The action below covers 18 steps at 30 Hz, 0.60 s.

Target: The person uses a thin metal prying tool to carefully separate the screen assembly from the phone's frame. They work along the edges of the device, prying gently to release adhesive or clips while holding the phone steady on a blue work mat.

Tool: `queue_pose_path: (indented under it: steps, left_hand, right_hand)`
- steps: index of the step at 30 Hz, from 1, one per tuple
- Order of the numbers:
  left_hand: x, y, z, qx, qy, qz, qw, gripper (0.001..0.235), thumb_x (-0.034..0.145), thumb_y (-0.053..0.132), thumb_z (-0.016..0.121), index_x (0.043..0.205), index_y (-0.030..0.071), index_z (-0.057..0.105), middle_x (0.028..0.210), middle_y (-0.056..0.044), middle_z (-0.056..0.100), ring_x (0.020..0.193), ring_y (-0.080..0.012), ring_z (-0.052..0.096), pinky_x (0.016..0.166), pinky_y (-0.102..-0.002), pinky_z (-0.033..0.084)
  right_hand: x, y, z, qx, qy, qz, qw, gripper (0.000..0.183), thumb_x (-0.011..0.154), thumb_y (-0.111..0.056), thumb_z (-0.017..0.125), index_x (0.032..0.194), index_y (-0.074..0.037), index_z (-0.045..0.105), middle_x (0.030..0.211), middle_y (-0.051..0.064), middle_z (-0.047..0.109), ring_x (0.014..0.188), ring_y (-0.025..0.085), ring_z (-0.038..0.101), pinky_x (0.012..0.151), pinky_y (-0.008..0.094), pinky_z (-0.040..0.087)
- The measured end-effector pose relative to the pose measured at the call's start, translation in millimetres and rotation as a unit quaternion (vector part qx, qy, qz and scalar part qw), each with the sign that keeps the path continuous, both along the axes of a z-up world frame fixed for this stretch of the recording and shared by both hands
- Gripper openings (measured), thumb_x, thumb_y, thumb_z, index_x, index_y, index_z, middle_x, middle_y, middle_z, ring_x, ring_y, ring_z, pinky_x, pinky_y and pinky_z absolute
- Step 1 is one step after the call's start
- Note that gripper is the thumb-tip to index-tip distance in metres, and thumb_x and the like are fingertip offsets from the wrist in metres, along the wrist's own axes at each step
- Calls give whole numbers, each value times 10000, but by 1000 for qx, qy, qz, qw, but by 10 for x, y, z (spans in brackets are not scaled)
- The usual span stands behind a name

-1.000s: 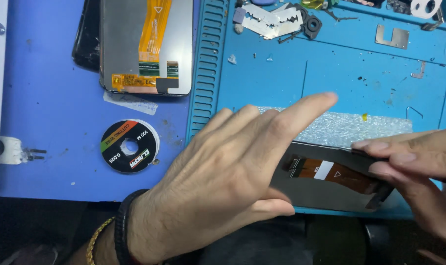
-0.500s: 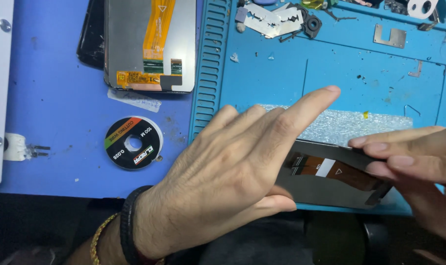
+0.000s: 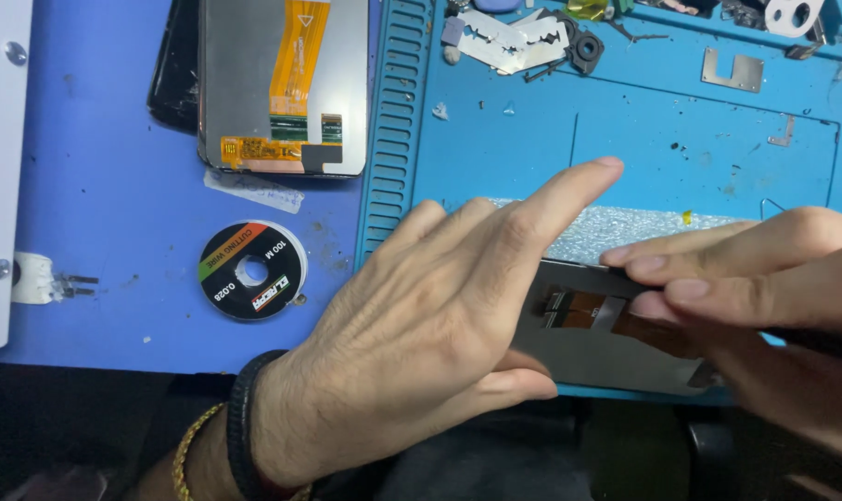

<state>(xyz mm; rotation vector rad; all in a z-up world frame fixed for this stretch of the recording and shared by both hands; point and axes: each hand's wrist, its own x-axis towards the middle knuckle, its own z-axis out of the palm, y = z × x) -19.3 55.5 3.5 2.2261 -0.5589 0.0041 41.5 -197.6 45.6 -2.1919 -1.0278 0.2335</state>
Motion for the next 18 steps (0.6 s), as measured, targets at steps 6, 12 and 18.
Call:
queue_pose_path:
  steps: [6,12,18]
  left_hand:
    - [-4,19,-9,4,3,-12,1000,1343,725,328,1117,1626,55,159,1073,4,596,994,-217,561,827,-361,365]
    - [-32,54,-19,-1,0,-7,1000,1350,719,339,1133,1625,65,170,1103,-5,580,993,-215,565,828,-352,373]
    - [-58,46,-32,10,-8,-6,1000,1372,708,387,1125,1630,68,161,1145,-14,601,1036,-234,587,845,-371,390]
  right_hand:
    - [-93,82,-62,-16,12,-109,994,6,941,41,643,939,44,648,1032,179,643,1055,323,837,1000,375,715]
    - [-147,78,-64,-24,10,-96,995,188,977,11,622,1149,-36,562,1121,148,640,1135,283,838,1078,362,728]
    - [-160,109,-42,-2,30,-110,994,156,977,46,638,1104,-18,574,1087,143,639,1136,275,851,1043,331,730]
